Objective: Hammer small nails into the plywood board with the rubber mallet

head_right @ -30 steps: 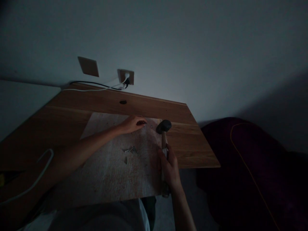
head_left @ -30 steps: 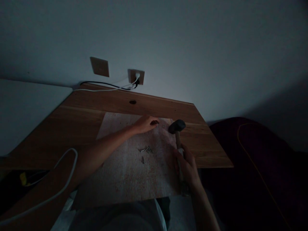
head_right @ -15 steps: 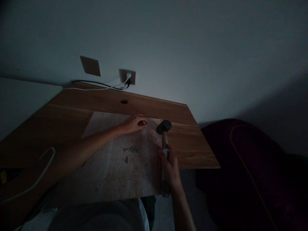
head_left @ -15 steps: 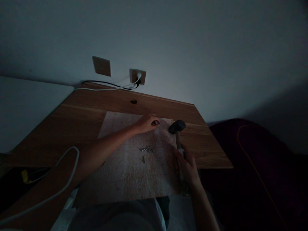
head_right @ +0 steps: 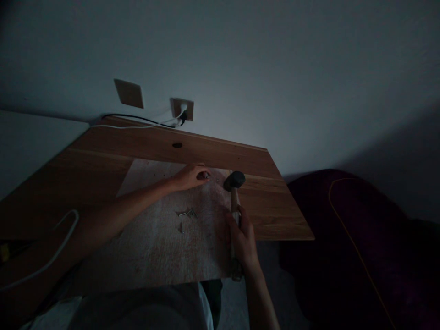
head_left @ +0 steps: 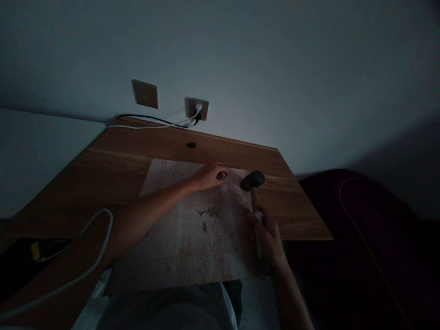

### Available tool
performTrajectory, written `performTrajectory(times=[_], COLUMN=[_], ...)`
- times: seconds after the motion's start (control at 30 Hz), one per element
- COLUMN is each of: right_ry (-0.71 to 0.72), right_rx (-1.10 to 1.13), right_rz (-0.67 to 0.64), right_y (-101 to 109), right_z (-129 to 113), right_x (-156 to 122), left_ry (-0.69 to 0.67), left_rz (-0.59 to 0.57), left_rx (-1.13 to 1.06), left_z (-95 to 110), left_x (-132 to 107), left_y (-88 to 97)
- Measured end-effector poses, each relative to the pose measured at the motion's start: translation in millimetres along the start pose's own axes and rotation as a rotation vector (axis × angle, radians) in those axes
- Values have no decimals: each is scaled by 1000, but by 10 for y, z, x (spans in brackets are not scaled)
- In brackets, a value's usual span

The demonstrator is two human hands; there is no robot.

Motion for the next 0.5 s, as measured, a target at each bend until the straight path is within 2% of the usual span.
performTrajectory(times=[0.5], right_ry=[7], right_rx=[-1], right_rz=[-4], right_y=[-7], right_z=[-49], right_x=[-21], left_ry=[61], left_rz=[-39], left_rx=[0], left_z=[-43], left_x=[2], left_y=[-44])
Point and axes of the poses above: each hand's wrist, its own x-axis towards the middle knuckle, its own y-axis out of the back of the hand, z = x × y, the point moved 4 cm from there along x, towards the middle knuckle, and after that the axes turned 1 degree about -x, right-handed, at the moved point
